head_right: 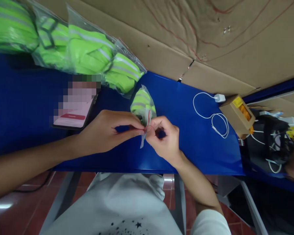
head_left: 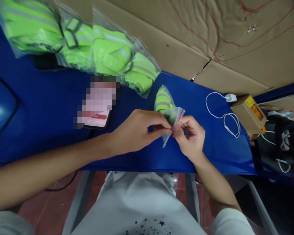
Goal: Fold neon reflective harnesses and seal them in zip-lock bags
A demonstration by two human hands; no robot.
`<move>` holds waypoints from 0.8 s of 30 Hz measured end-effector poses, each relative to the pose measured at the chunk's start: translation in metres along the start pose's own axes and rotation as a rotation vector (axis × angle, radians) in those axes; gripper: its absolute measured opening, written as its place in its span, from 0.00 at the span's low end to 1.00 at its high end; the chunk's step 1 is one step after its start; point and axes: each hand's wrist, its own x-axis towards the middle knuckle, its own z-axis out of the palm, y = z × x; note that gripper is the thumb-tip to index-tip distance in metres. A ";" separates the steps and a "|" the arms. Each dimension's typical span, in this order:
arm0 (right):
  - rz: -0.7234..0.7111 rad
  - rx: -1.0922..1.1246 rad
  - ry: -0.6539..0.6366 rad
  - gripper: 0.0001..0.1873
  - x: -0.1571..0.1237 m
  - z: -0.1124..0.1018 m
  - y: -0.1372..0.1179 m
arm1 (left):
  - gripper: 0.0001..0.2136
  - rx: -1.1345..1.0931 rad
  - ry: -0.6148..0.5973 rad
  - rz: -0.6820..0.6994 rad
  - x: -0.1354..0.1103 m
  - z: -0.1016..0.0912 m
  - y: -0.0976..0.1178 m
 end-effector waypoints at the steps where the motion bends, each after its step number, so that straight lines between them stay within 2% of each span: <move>1: -0.049 -0.063 -0.008 0.05 0.000 0.001 -0.001 | 0.05 0.021 0.004 -0.001 -0.002 0.002 0.001; 4: -0.171 -0.274 0.009 0.08 0.002 0.002 -0.004 | 0.04 0.115 0.086 -0.001 -0.007 0.008 0.004; 8: -0.189 -0.439 0.090 0.10 0.008 -0.010 -0.003 | 0.03 0.125 0.250 -0.026 -0.006 0.003 0.004; 10: -0.123 -0.331 0.064 0.10 0.013 -0.018 0.004 | 0.02 -0.046 0.357 -0.044 -0.001 -0.004 -0.001; 12: 0.005 -0.093 0.049 0.09 0.019 -0.022 0.014 | 0.02 -0.325 0.403 -0.083 0.005 -0.011 -0.006; 15: 0.255 0.215 0.102 0.16 0.026 -0.019 0.033 | 0.05 -0.764 0.345 -0.207 0.014 -0.018 -0.012; 18: 0.413 0.281 0.074 0.24 0.031 -0.015 0.047 | 0.06 -0.977 0.319 -0.297 0.017 -0.020 -0.013; 20: 0.382 0.236 0.126 0.24 0.036 -0.019 0.048 | 0.07 -1.017 0.322 -0.307 0.017 -0.020 -0.012; 24: 0.158 0.133 0.411 0.22 0.065 -0.048 0.035 | 0.04 -0.954 0.351 -0.229 0.020 -0.026 -0.014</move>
